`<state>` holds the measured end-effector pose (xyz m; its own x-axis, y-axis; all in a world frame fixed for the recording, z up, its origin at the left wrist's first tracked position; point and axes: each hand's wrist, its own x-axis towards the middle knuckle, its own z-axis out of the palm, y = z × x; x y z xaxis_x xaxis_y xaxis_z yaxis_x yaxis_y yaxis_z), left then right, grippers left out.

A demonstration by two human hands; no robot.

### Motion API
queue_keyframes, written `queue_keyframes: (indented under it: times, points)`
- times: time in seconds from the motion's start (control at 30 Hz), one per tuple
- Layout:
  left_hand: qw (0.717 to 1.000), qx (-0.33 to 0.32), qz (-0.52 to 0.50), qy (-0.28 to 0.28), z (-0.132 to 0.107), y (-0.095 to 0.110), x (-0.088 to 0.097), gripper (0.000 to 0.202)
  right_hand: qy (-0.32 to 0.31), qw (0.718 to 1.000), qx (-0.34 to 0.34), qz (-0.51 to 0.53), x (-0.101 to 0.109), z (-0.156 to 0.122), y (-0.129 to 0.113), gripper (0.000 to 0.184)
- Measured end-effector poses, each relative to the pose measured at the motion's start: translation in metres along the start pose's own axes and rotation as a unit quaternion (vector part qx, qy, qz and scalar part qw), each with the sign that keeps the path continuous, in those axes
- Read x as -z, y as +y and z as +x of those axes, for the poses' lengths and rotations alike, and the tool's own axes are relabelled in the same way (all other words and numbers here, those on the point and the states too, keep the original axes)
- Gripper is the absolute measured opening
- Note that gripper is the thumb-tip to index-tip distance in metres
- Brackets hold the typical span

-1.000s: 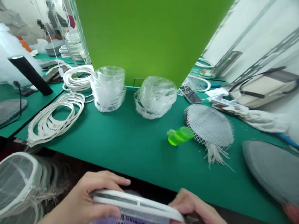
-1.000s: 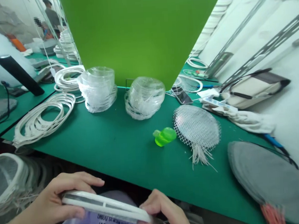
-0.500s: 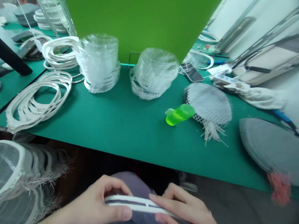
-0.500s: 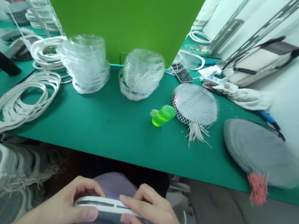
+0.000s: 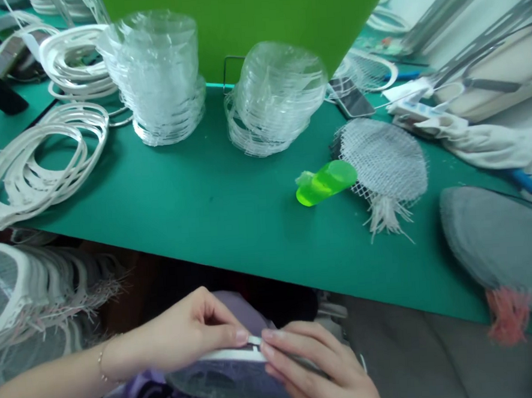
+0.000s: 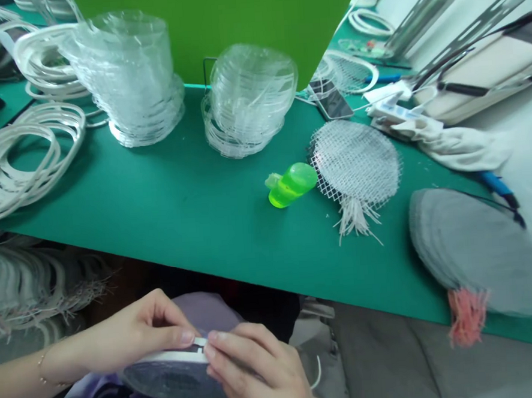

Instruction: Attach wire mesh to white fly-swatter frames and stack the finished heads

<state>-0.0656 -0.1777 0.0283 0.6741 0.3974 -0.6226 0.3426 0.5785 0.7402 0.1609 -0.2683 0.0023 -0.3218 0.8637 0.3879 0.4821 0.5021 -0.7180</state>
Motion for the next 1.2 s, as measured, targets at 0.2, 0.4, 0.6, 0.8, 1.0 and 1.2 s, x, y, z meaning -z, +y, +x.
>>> queue_keyframes:
  times: [0.2, 0.4, 0.6, 0.8, 1.0, 1.2]
  points:
    - [0.998, -0.025, 0.038, 0.053, -0.006, -0.012, -0.007, 0.045, 0.009, 0.999, -0.031, 0.036, -0.002, -0.002, -0.001, 0.047]
    - [0.978, -0.08, 0.184, 0.055, -0.017, 0.004, -0.008, 0.029, -0.014, 0.974, -0.202, 0.101, 0.011, 0.009, -0.006, 0.03]
    - [0.933, -0.172, 0.317, 0.006, -0.01, 0.019, -0.011, 0.033, -0.131, 0.966, -0.191, 0.115, 0.017, 0.03, -0.005, 0.008]
    - [0.945, -0.149, 0.289, 0.042, -0.017, 0.006, 0.003, 0.024, -0.105, 0.966, -0.2, 0.127, 0.015, 0.023, 0.001, 0.013]
    - [0.949, -0.149, 0.271, 0.053, -0.029, -0.002, 0.017, 0.029, -0.136, 0.946, -0.255, 0.148, 0.022, 0.023, 0.004, 0.013]
    - [0.958, -0.152, 0.242, 0.02, -0.024, -0.001, 0.012, 0.034, -0.19, 0.934, -0.254, 0.165, 0.025, 0.029, 0.002, 0.02]
